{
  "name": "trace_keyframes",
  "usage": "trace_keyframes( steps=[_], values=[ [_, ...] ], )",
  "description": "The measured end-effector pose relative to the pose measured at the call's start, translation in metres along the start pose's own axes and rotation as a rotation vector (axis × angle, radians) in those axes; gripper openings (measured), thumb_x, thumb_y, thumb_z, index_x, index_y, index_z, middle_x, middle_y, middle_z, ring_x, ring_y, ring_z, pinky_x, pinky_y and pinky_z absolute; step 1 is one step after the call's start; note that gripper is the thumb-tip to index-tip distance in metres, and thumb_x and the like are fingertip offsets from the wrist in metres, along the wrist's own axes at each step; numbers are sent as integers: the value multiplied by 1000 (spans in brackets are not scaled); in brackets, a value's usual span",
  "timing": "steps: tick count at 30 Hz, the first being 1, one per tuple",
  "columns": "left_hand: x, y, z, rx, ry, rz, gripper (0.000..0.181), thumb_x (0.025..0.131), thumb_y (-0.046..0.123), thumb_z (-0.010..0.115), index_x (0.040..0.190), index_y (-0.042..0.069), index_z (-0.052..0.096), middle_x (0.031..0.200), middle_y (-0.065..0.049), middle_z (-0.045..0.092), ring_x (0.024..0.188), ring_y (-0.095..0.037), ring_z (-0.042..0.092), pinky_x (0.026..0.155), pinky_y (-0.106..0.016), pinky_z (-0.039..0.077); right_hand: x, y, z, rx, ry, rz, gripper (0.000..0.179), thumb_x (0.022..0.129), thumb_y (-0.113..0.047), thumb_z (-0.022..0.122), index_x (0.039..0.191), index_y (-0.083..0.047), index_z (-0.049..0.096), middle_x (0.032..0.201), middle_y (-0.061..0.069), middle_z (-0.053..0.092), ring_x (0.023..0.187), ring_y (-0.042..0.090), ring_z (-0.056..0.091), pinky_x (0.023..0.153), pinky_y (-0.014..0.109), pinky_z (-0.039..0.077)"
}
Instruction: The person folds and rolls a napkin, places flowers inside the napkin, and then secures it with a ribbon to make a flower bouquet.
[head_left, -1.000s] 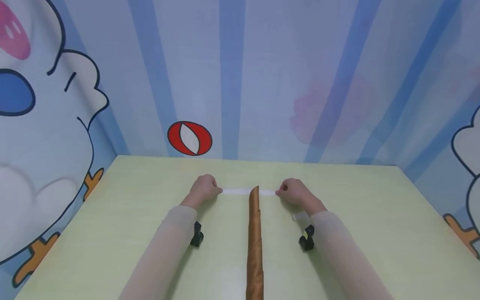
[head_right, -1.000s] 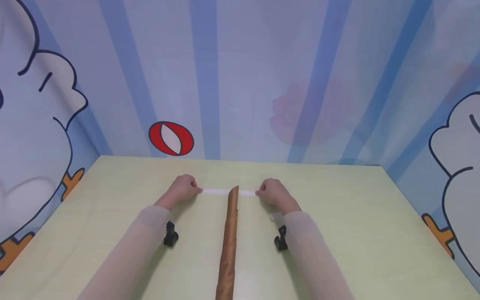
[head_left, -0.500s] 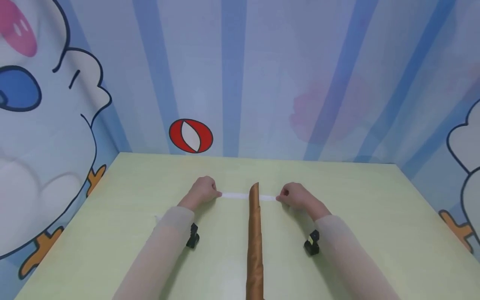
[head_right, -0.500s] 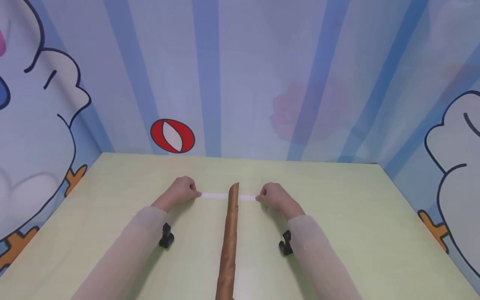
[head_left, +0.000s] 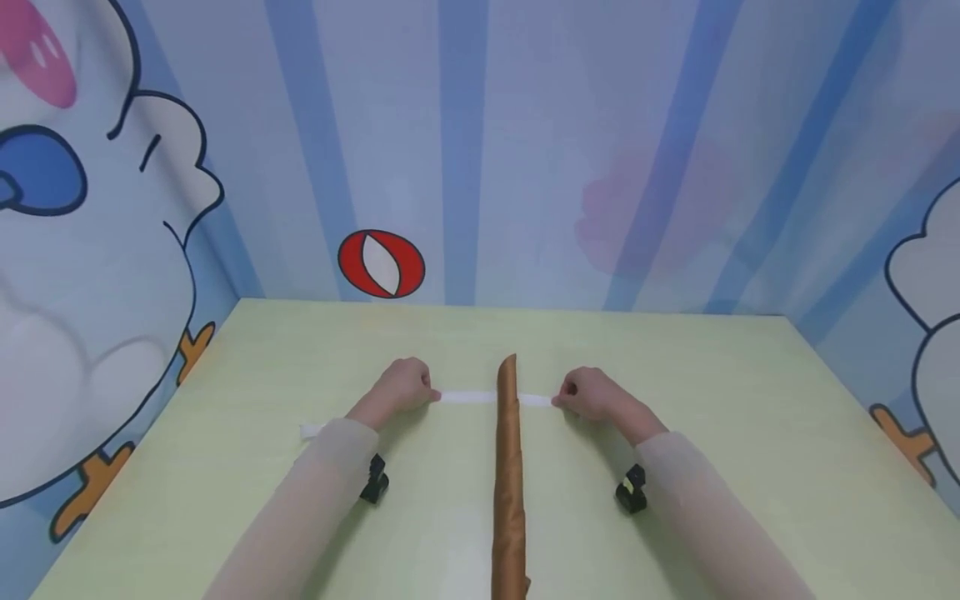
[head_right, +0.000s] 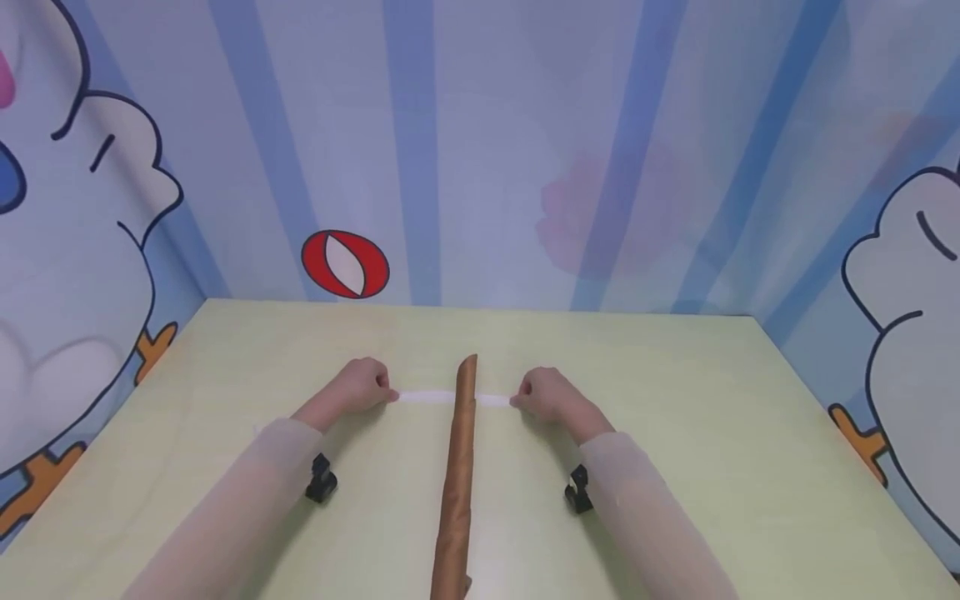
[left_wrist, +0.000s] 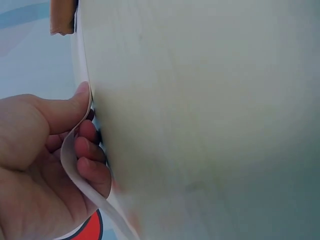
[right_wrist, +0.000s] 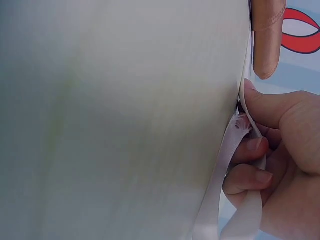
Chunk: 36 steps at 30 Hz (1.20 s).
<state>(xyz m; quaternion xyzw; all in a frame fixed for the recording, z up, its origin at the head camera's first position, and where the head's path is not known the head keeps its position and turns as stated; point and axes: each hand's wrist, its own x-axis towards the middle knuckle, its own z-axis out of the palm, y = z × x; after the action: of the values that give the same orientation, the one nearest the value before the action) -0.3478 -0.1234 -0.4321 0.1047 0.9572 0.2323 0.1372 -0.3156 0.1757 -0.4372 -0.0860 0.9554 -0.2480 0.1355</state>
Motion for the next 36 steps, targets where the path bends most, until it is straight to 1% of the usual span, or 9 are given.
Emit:
trace_keyframes(
  steps=[8, 13, 17, 22, 28, 36],
  values=[
    [-12, 0, 2, 1, -20, -8, 23, 87, 19, 71, 74, 5, 59, 71, -4, 51, 68, -18, 47, 63, -28, 38, -11, -2, 3, 2, -31, 2, 18, 93, -19, 62, 85, -3, 63, 72, 4, 57, 63, 14, 52, 59, 26, 43],
    [-21, -1, 2, 6, -15, 21, 28, 87, 20, 72, 69, 6, 56, 67, -2, 49, 64, -16, 44, 61, -26, 36, -19, -3, 6, -3, -39, -20, 18, 94, -18, 62, 84, -4, 62, 71, 4, 56, 62, 14, 51, 59, 27, 43],
    [-29, -2, 3, 2, -16, 41, 27, 86, 19, 72, 69, 6, 56, 68, -3, 50, 65, -16, 46, 61, -26, 36, -25, -4, 8, -4, -43, -35, 16, 93, -17, 62, 84, -4, 63, 71, 3, 57, 61, 14, 51, 59, 27, 43],
    [-36, -4, 5, 9, -20, 56, 27, 87, 19, 72, 68, 7, 57, 69, -2, 52, 65, -15, 46, 61, -25, 37, -33, -7, 10, 19, -54, -28, 15, 92, -16, 63, 83, -5, 63, 70, 3, 57, 59, 13, 51, 56, 27, 43],
    [-47, -6, 7, -16, -38, 71, 28, 86, 18, 72, 67, 7, 56, 68, -2, 53, 62, -14, 45, 59, -25, 37, -42, -9, 11, 12, -67, -46, 15, 92, -16, 64, 81, -5, 63, 69, 2, 56, 60, 13, 50, 57, 26, 42],
    [-53, -6, 11, -38, -49, 89, 28, 86, 16, 72, 66, 7, 55, 66, -1, 52, 61, -13, 44, 58, -25, 36, -51, -7, 14, 12, -75, -59, 15, 90, -15, 66, 79, -7, 62, 68, 1, 55, 60, 13, 50, 57, 27, 42]
  ],
)
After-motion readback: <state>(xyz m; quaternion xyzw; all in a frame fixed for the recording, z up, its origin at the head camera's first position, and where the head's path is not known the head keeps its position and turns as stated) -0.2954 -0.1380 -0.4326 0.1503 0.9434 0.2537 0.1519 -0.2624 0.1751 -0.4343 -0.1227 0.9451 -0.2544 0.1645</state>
